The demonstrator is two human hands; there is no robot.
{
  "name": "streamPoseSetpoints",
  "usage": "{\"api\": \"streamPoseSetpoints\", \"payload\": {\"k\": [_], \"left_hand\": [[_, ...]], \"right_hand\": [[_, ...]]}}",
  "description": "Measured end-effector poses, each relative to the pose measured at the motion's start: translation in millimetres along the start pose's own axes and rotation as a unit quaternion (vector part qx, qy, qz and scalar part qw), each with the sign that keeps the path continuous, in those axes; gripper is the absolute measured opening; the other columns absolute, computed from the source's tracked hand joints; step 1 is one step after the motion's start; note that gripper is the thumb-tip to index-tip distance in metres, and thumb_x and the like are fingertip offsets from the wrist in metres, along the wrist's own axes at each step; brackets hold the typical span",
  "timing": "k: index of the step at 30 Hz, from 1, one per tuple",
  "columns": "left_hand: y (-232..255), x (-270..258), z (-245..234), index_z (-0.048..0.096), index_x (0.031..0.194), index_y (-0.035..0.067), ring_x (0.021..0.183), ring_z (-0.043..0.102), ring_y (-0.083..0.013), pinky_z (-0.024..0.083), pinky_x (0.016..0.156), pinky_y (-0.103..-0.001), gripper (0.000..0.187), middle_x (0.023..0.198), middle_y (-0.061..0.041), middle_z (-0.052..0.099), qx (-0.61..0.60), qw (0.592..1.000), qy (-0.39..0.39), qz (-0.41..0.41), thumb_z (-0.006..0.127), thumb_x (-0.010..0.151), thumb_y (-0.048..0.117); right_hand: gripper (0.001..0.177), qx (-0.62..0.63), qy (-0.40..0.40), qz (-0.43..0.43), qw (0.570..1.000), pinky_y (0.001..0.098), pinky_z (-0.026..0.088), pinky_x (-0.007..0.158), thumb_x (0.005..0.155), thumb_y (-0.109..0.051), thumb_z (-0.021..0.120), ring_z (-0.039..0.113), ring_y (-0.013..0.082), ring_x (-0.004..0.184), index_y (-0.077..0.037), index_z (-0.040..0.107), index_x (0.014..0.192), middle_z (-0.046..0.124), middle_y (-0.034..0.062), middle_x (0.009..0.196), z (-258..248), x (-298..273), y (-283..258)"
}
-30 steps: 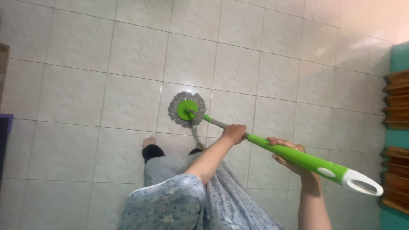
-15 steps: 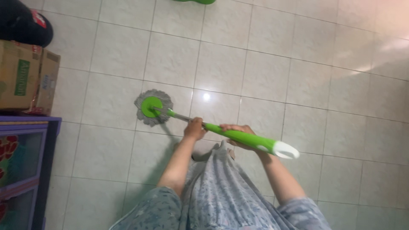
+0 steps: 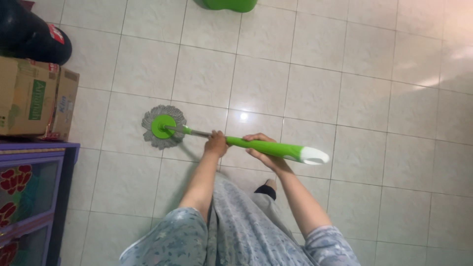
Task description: The person cleans the tiled floor by pushing and pulling a green-handled mop across the surface.
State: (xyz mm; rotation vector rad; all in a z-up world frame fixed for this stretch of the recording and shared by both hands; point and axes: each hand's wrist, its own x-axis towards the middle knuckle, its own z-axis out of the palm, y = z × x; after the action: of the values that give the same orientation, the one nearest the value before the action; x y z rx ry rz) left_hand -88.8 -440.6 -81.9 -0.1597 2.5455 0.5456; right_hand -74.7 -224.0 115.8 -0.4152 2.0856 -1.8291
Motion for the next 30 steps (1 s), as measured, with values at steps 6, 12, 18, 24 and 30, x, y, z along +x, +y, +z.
{"api": "streamPoseSetpoints", "payload": {"k": [6, 12, 18, 24, 30], "left_hand": [[126, -17, 18, 0.054, 0.13, 0.0, 0.127, 0.058, -0.0419, 0.054, 0.102, -0.048, 0.061, 0.142, -0.025, 0.052, -0.018, 0.996, -0.071, 0.049, 0.076, 0.09, 0.041], [271, -36, 71, 0.058, 0.125, 0.002, 0.115, 0.061, -0.0425, 0.052, 0.097, -0.049, 0.056, 0.131, -0.023, 0.059, 0.008, 0.984, -0.08, 0.158, 0.076, 0.088, 0.04], [402, -70, 124, 0.064, 0.11, 0.005, 0.112, 0.063, -0.0359, 0.048, 0.101, -0.05, 0.046, 0.116, -0.017, 0.068, -0.048, 0.958, -0.059, 0.276, 0.075, 0.088, 0.044], [470, -102, 135, 0.06, 0.108, 0.011, 0.113, 0.063, -0.0293, 0.047, 0.092, -0.054, 0.033, 0.113, -0.007, 0.068, -0.11, 0.939, -0.049, 0.323, 0.072, 0.087, 0.033], [448, -94, 129, 0.059, 0.111, 0.014, 0.112, 0.065, -0.0283, 0.051, 0.09, -0.051, 0.03, 0.114, -0.006, 0.068, -0.071, 0.944, -0.049, 0.319, 0.071, 0.091, 0.033]], "right_hand": [[0.026, -0.043, 0.009, 0.0, 0.999, 0.0369, 0.055, 0.105, 0.091, -0.013, 0.073, 0.069, 0.0228, 0.12, -0.001, 0.066, 0.113, 0.074, 0.0119, 0.122, -109, -57, -9], [0.025, -0.095, 0.06, 0.048, 0.993, 0.0369, 0.056, 0.103, 0.089, -0.012, 0.074, 0.07, 0.0224, 0.118, -0.001, 0.068, 0.111, 0.075, 0.0124, 0.121, -226, -144, -31], [0.026, -0.141, 0.136, 0.122, 0.973, 0.0371, 0.057, 0.1, 0.085, -0.012, 0.074, 0.07, 0.0228, 0.117, -0.003, 0.069, 0.109, 0.075, 0.0113, 0.121, -313, -235, -70], [0.025, -0.182, 0.192, 0.146, 0.953, 0.0374, 0.056, 0.099, 0.083, -0.014, 0.075, 0.071, 0.0237, 0.115, -0.005, 0.071, 0.106, 0.076, 0.0113, 0.123, -355, -280, -96], [0.025, -0.151, 0.151, 0.112, 0.97, 0.0373, 0.056, 0.099, 0.085, -0.013, 0.074, 0.07, 0.025, 0.115, -0.006, 0.071, 0.109, 0.075, 0.0125, 0.125, -355, -274, -62]]}}
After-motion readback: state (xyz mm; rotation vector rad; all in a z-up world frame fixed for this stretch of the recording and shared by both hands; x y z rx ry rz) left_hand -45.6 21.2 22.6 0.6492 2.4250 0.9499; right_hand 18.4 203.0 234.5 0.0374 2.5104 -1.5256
